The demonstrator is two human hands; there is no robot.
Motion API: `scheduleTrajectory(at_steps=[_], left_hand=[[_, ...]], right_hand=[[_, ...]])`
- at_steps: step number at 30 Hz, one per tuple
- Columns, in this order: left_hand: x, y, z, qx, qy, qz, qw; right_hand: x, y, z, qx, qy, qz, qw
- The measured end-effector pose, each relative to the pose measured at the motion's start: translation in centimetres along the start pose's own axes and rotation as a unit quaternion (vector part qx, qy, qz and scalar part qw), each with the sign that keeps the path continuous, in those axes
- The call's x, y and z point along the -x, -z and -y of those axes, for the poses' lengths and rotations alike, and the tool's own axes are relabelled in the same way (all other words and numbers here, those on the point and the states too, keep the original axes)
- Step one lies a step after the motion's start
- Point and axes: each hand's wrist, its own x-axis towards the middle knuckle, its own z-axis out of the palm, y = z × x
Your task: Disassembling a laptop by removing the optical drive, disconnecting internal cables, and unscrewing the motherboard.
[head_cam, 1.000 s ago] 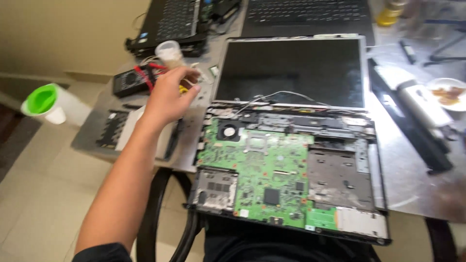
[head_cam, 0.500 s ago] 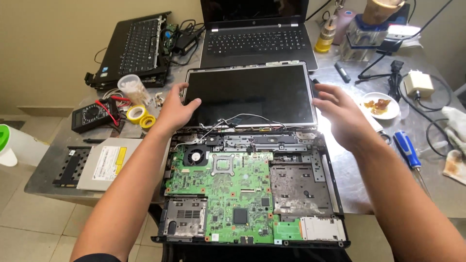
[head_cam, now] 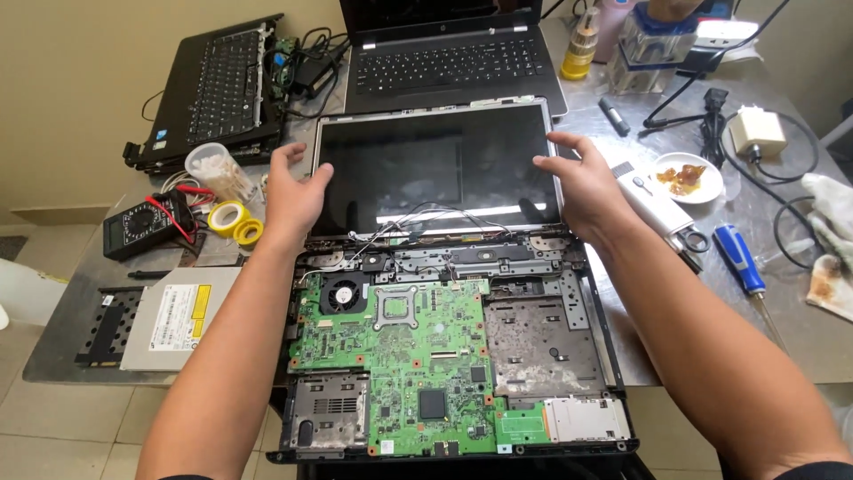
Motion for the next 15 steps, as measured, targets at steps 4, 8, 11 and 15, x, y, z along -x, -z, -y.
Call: scheduleTrajectory(at_steps=[4,8,11,15], left_hand=[[1.6,0.2,-1.1,0.085,-0.020,-0.043,0.995],[-0.1,0.0,1.9,0.168,-0.095,-0.080,0.978],[-0.3,0.3,1.2,0.221,-0.160,-0.114,0.955],[-1.3,1.0,0.5,0.264,-0.202,-0.119,0.936]], right_hand=[[-0.7,0.6,-1.2,-0.006,0.065,0.018,0.998],[0.5,-0.5,0.2,-0.021,0.121,0.018,0.992],[-0.2,-0.6,0.5,-0.040,0.146,0.029,0.988],[-1.5,-0.3,0.0,-0.069,0.178,0.043,0.981]])
